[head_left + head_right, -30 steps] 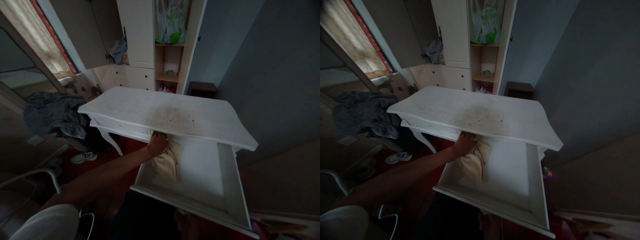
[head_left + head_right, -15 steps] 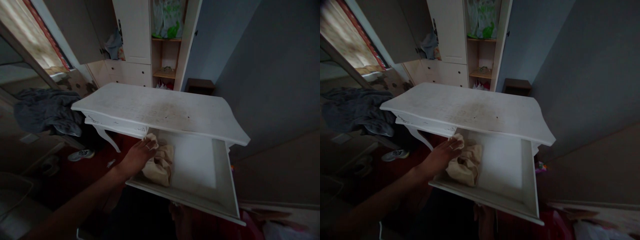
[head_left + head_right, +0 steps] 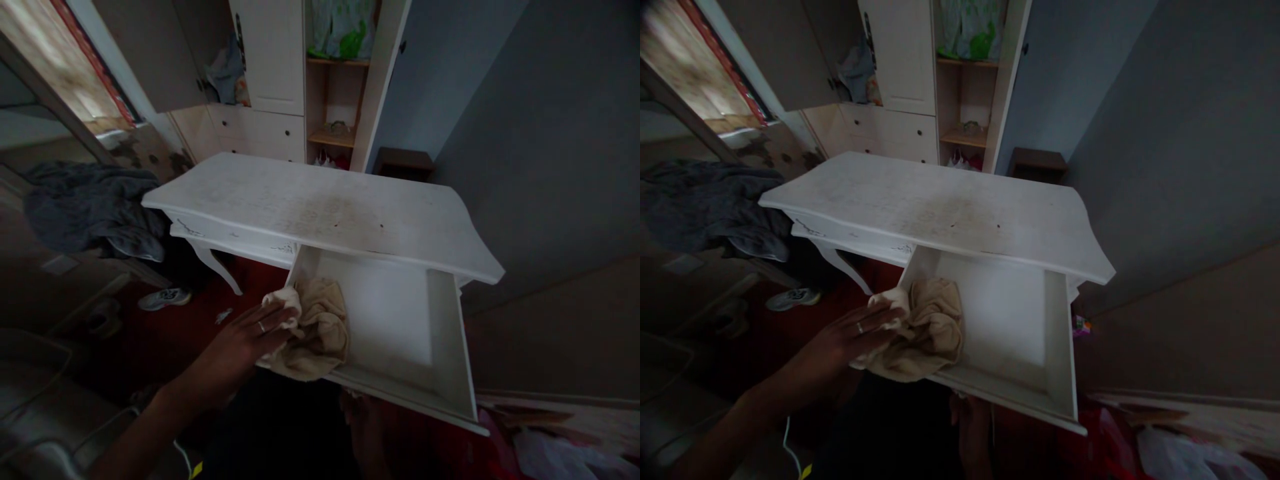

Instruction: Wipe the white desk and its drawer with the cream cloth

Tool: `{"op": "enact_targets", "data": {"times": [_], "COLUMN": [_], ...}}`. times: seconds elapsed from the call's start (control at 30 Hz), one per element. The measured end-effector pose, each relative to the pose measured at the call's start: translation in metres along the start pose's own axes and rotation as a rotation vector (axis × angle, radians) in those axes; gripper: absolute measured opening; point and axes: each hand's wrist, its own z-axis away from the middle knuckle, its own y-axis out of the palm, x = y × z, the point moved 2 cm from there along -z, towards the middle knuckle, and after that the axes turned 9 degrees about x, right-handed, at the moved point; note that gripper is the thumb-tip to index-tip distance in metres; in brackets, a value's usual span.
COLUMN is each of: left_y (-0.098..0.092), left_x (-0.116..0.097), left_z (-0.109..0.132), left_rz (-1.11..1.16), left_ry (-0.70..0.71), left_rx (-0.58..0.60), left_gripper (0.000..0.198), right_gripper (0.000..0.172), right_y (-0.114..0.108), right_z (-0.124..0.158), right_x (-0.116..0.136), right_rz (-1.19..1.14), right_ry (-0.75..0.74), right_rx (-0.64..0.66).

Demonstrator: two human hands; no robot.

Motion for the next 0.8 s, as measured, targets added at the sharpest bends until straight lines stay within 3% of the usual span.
{"op": "enact_targets", "data": {"times": [0.1, 0.23, 0.37, 0.5, 0.63, 0.73, 0.8], "left_y": [0.007, 0.013, 0.000, -0.016, -0.017, -0.014, -0.016], "left_x": [0.018, 0.036, 0.053, 0.063, 0.055, 0.036, 0.021], "left_z": [0.000, -0.026, -0.065, -0.092, -0.092, -0.076, -0.063], "left_rz": [-0.027, -0.040, 0.000, -0.015, -0.027, -0.020, -0.018], "left_ry": [-0.059, -0.123, -0.195, -0.124, 0.019, 0.130, 0.131], "left_rx": [-0.104, -0.152, -0.186, -0.155, -0.045, 0.072, 0.114], "left_gripper": [0.051, 0.071, 0.078, 0.072, 0.063, 0.061, 0.066], "right_gripper": [0.041, 0.039, 0.037, 0.032, 0.033, 0.035, 0.036], "right_y": [0.005, 0.013, 0.022, 0.025, 0.014, 0.003, -0.003], "right_z": [0.001, 0.003, 0.005, 0.006, 0.004, 0.002, 0.001], "right_x": [0.009, 0.026, 0.040, 0.043, 0.024, 0.008, 0.001], "right_rz": [-0.005, -0.068, -0.071, -0.064, -0.082, -0.070, -0.061], "right_ry": [0.025, 0.023, 0.010, -0.009, 0.021, 0.031, 0.037], "right_rx": [-0.013, -0.029, -0.014, -0.009, -0.055, -0.055, -0.046]}}
